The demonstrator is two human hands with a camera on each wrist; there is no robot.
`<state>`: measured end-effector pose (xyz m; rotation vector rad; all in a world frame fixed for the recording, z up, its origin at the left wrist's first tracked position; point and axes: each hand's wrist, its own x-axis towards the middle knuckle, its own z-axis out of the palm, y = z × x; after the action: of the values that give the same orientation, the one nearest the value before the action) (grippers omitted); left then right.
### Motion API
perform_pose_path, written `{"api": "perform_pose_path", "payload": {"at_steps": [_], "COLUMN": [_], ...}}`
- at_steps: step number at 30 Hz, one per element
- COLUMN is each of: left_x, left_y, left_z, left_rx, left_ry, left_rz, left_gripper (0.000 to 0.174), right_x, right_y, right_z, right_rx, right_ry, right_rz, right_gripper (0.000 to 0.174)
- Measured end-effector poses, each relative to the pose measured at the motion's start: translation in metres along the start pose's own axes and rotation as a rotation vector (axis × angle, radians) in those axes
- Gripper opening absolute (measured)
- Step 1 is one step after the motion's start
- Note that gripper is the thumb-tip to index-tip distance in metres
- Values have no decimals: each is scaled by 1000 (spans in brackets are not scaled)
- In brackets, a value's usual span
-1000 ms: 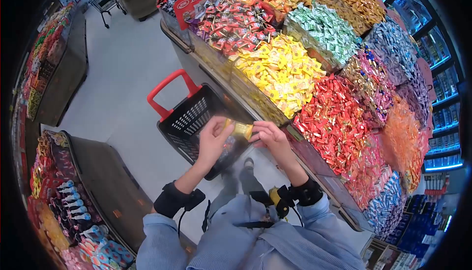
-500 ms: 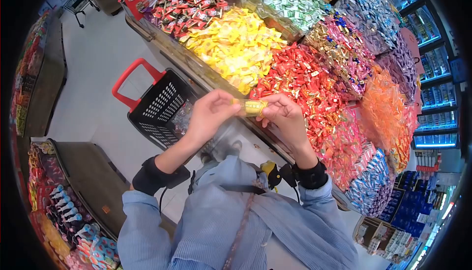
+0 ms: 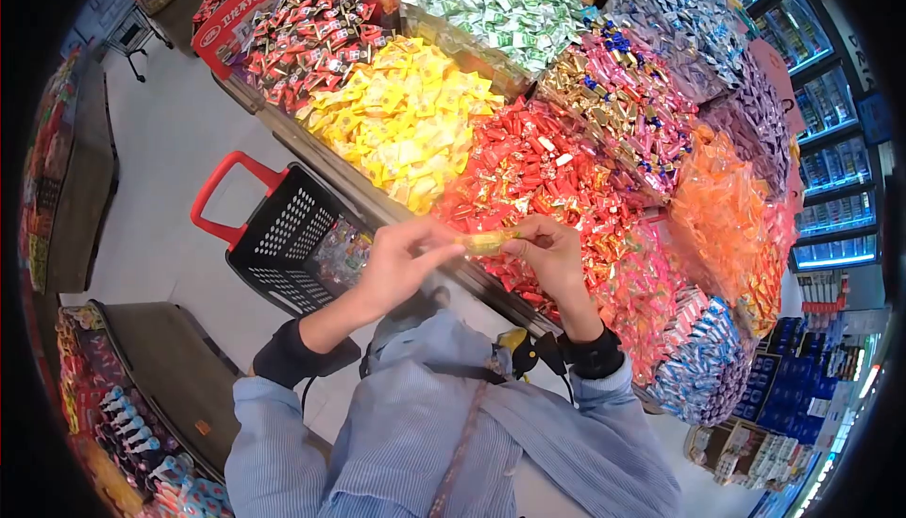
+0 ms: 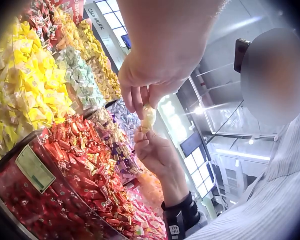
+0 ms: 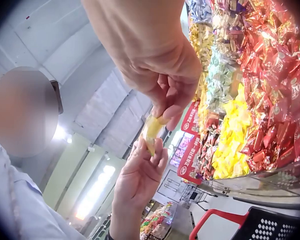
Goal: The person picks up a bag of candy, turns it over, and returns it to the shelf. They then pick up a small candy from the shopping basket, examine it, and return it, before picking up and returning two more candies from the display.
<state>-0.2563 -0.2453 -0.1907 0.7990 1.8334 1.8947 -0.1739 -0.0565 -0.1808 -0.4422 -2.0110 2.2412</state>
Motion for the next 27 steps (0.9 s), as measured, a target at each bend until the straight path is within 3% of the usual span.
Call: {"api": "perform_pose_path", "payload": {"at_steps": [5,11,14,17,20,27], "left_x": [23,42,53,65,67,71], "left_y": [5,7,8,7,20,25], "left_z": [-4,-7,-7,-13,-12,-15], "left_rx": [-29,-208,-308,-412,-678,-547], "left_ry": [-116,-179,-186,-258,-275,-330], "left_rz": [-37,-129,-163,-224,-358,-406], "left_gripper": [6,6,16,30,30,26], "right_x": [-4,-4,-1,0,0,-2], "right_y": [-8,-33,-40,-53,-53,-43], "right_z": [-6,-5,0,3,10,13], "right_rx": [-18,-143,-435,-919,-993,-1154], "right_ry": [70,70,140,69,-23,-84], "right_rz": [-193,-205,-445,-823,-1094,-1325], "right_gripper": [8,10,14,18,25,28]}}
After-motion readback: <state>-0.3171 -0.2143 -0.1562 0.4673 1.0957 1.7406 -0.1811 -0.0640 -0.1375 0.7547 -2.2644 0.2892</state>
